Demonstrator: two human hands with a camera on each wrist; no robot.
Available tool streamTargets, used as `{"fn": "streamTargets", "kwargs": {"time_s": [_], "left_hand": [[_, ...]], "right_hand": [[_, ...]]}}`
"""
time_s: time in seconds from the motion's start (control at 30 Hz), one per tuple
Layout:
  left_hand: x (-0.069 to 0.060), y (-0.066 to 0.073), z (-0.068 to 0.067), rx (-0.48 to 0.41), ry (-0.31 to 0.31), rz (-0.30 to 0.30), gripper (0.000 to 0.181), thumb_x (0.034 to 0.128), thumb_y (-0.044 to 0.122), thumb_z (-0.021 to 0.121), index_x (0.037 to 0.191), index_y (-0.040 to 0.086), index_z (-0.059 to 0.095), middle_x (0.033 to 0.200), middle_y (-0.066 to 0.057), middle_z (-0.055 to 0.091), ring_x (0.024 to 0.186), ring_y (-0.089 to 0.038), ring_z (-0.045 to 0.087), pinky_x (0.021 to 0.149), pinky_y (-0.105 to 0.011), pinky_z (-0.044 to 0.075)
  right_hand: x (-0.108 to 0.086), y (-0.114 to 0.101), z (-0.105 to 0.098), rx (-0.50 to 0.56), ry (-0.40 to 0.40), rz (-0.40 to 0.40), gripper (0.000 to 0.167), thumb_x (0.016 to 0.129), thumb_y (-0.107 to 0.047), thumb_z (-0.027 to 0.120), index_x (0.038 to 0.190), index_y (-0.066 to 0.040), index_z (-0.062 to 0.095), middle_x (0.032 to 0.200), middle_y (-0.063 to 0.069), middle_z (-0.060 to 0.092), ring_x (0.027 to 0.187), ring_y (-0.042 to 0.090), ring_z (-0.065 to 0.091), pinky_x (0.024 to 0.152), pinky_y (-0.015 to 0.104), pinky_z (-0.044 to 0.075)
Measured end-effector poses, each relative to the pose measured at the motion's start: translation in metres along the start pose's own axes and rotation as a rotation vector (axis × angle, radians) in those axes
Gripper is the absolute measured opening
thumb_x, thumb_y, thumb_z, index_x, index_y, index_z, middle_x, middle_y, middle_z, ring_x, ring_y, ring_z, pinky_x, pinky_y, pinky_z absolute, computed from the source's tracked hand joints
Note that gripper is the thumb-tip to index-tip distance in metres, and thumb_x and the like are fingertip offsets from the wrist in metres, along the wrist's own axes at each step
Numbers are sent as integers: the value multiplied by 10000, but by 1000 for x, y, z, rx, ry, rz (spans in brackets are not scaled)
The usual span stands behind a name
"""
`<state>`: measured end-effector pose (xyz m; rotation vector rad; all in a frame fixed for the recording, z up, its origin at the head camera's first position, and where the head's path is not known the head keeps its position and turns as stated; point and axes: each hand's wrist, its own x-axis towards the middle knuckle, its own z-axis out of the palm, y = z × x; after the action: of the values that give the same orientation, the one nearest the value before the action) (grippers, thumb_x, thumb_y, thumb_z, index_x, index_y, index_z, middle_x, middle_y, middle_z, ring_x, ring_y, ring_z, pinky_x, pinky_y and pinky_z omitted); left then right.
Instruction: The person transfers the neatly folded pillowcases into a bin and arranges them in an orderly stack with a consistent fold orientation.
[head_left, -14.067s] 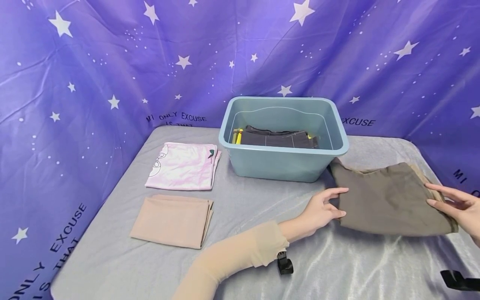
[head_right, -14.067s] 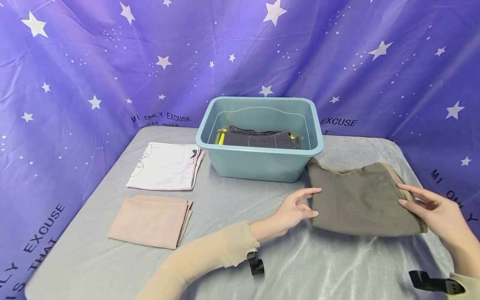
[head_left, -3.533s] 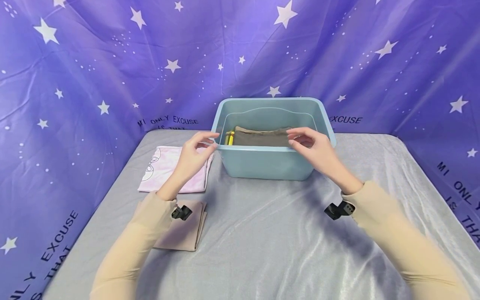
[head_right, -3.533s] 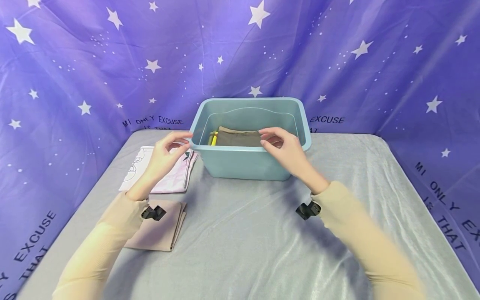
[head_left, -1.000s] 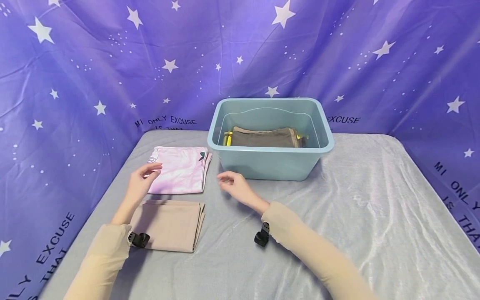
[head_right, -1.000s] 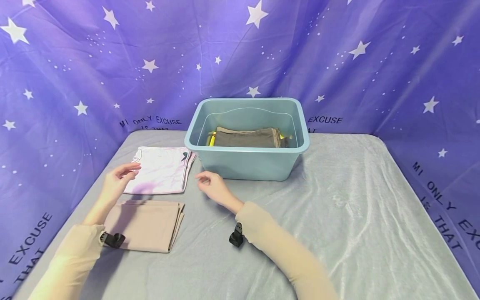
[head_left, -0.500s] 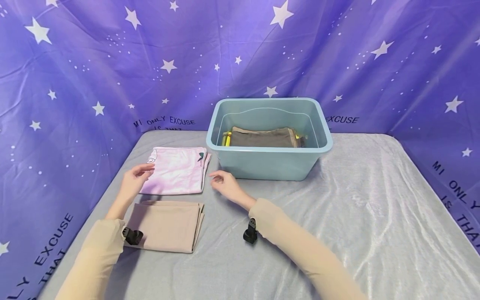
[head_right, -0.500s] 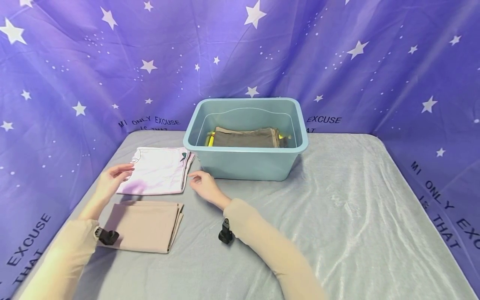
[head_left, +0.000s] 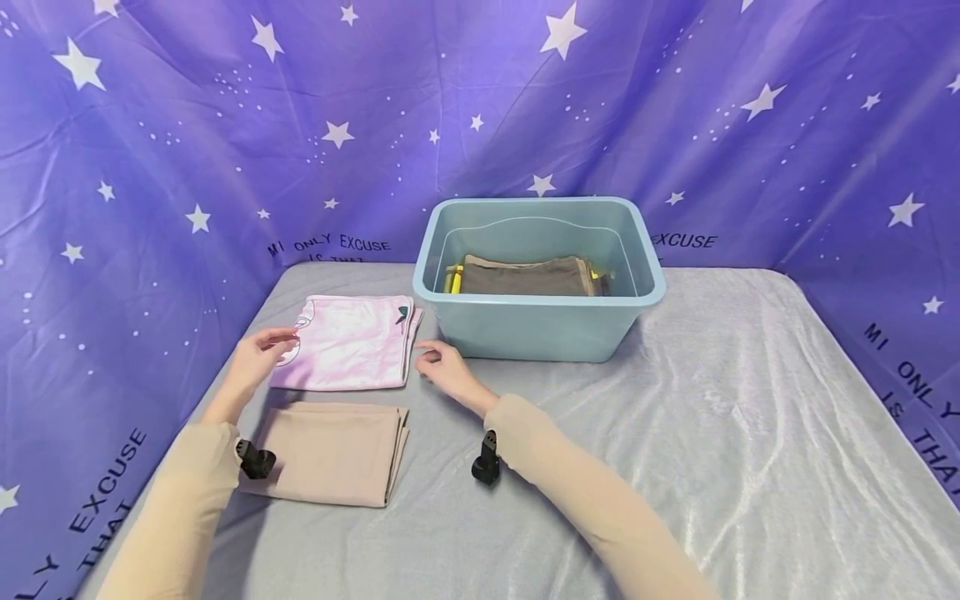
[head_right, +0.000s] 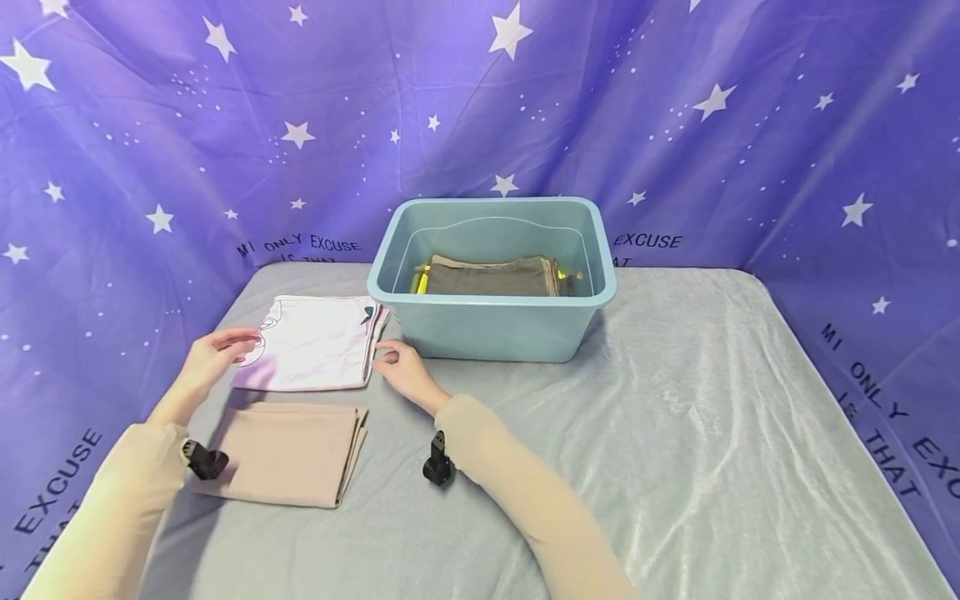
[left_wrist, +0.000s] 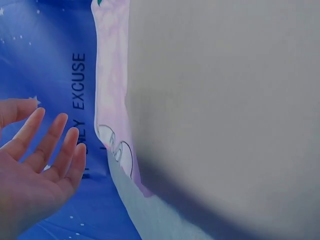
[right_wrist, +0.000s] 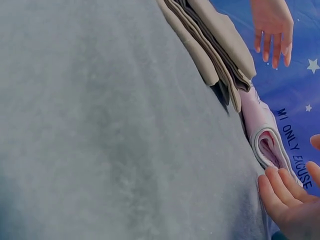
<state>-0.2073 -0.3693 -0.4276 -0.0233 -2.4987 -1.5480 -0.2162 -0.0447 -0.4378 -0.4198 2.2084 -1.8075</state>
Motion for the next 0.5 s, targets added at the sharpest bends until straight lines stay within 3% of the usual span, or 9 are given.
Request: {"fn": "streamTargets", "kwargs": {"time_s": [0.13, 0.23, 0.33, 0.5], "left_hand": [[18, -43, -6, 40, 34, -31, 354, 814, 256, 631, 1081, 25, 610, 836, 154, 635, 757, -10, 591, 610, -140, 451], [28, -63, -9, 44, 65, -39, 247, 821, 242, 627, 1033, 116, 640, 819, 175, 629, 727, 22, 580, 580, -113, 434], [29, -61, -10, -3, 52, -51, 197, 829, 199, 612, 1014, 141, 650, 825, 156, 636, 730, 7, 583, 583, -115, 433], [11, -8, -6, 44, -1, -85, 361, 824, 150, 583, 1123, -51, 560, 1010, -127, 632, 816, -6, 546, 679, -139, 408]], "right_hand": [[4, 1, 3, 20, 16, 23, 366, 836, -30, 532, 1199, 11, 507, 991, 186, 589, 851, 205, 563, 660, 240, 497], [7, 1, 5, 27, 19, 35, 390, 840, -45, 544, 1223, -1, 487, 1029, 190, 573, 909, 237, 556, 678, 248, 498], [11, 1, 7, 29, 25, 50, 414, 844, -72, 562, 1244, -13, 471, 1063, 197, 558, 941, 263, 552, 694, 259, 497], [17, 1, 11, 46, 42, 79, 472, 835, -103, 591, 1279, -41, 442, 1121, 205, 523, 983, 263, 533, 720, 275, 489]]}}
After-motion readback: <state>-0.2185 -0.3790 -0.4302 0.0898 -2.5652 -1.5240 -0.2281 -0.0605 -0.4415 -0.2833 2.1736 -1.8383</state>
